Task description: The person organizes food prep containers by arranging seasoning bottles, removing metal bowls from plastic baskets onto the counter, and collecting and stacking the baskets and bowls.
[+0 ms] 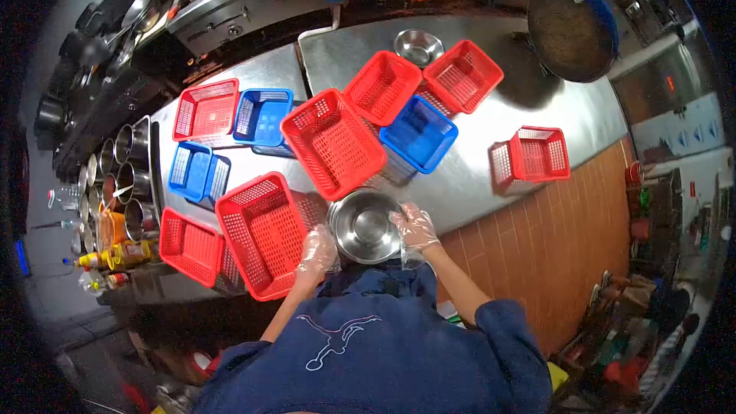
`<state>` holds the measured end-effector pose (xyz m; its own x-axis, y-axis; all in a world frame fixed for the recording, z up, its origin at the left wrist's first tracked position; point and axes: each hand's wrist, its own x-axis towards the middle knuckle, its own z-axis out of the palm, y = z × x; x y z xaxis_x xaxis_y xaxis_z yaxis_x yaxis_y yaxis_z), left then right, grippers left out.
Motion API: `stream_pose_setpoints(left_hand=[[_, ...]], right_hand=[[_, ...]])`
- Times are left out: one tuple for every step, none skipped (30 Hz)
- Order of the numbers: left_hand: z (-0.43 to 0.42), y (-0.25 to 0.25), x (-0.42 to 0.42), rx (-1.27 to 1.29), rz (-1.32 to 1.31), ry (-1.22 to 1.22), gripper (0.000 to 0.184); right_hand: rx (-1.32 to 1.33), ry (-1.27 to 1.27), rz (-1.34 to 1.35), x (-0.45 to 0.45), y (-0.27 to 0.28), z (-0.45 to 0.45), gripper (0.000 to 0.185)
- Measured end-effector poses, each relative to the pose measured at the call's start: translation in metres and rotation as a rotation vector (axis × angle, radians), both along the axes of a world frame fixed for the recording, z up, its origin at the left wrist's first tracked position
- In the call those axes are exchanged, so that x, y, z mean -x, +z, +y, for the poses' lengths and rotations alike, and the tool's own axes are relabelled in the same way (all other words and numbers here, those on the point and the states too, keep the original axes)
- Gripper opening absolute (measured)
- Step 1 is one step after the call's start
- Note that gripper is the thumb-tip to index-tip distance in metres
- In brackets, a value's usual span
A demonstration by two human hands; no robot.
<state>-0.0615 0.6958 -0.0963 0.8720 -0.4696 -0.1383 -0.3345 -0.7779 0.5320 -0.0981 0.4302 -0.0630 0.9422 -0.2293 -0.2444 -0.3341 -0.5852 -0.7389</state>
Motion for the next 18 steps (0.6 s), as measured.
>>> stream_pose_setpoints(left_hand=[[-0.005,0.007,-0.002,-0.056,0.006,0.012,0.025],[-0.014,0.037,-0.005,0.092,0.089,0.237,0.03],[-0.02,0.054,-0.005,0.239,0.175,0.465,0.037],[-0.014,0.052,-0.001,0.232,0.192,0.405,0.045],[-0.017,0.051,0.004,0.231,0.187,0.406,0.045],[-0.021,0.051,0.007,0.261,0.203,0.49,0.041],[-0.026,0.049,0.007,0.292,0.218,0.575,0.037],[-0.036,0.072,0.004,0.295,0.335,0.633,0.036],[-0.045,0.072,0.004,0.3,0.322,0.635,0.036],[-0.05,0.069,0.011,0.329,0.268,0.674,0.036],[-0.054,0.062,0.02,0.359,0.214,0.714,0.037],[-0.047,0.014,0.03,0.2,0.134,0.713,0.038],[-0.055,0.028,0.027,0.206,0.118,0.721,0.038],[-0.062,0.057,0.028,0.429,0.307,0.851,0.037],[-0.07,0.073,0.028,0.655,0.501,0.972,0.036],[-0.064,0.054,0.035,0.581,0.426,0.949,0.034],[-0.069,0.048,0.04,0.583,0.415,0.96,0.034],[-0.073,0.045,0.043,0.679,0.434,1.032,0.032]], right_hand=[[-0.001,-0.013,-0.004,-0.005,0.004,0.0,0.05],[0.011,0.047,0.084,-0.013,0.015,0.001,0.051],[0.021,0.111,0.175,-0.016,0.021,0.003,0.052],[0.065,0.15,0.085,-0.016,0.017,0.005,0.051],[0.063,0.152,0.08,-0.017,0.019,0.006,0.051],[0.152,0.202,0.107,-0.02,0.02,0.006,0.046],[0.241,0.251,0.133,-0.023,0.022,0.003,0.042],[0.242,0.253,0.12,-0.028,0.023,-0.003,0.042],[0.294,0.354,0.149,-0.033,0.024,-0.01,0.044],[0.347,0.453,0.178,-0.038,0.026,-0.018,0.046],[0.402,0.552,0.208,-0.045,0.028,-0.025,0.049],[0.43,0.591,0.253,-0.056,0.048,-0.031,0.054],[0.436,0.597,0.236,-0.069,0.05,-0.043,0.054],[0.417,0.532,0.143,-0.082,0.051,-0.059,0.054],[0.393,0.47,0.054,-0.095,0.051,-0.075,0.053],[0.352,0.374,-0.086,-0.116,0.041,-0.096,0.05],[0.306,0.275,-0.224,-0.145,0.031,-0.119,0.048],[0.244,0.218,-0.453,-0.177,0.033,-0.142,0.038]])
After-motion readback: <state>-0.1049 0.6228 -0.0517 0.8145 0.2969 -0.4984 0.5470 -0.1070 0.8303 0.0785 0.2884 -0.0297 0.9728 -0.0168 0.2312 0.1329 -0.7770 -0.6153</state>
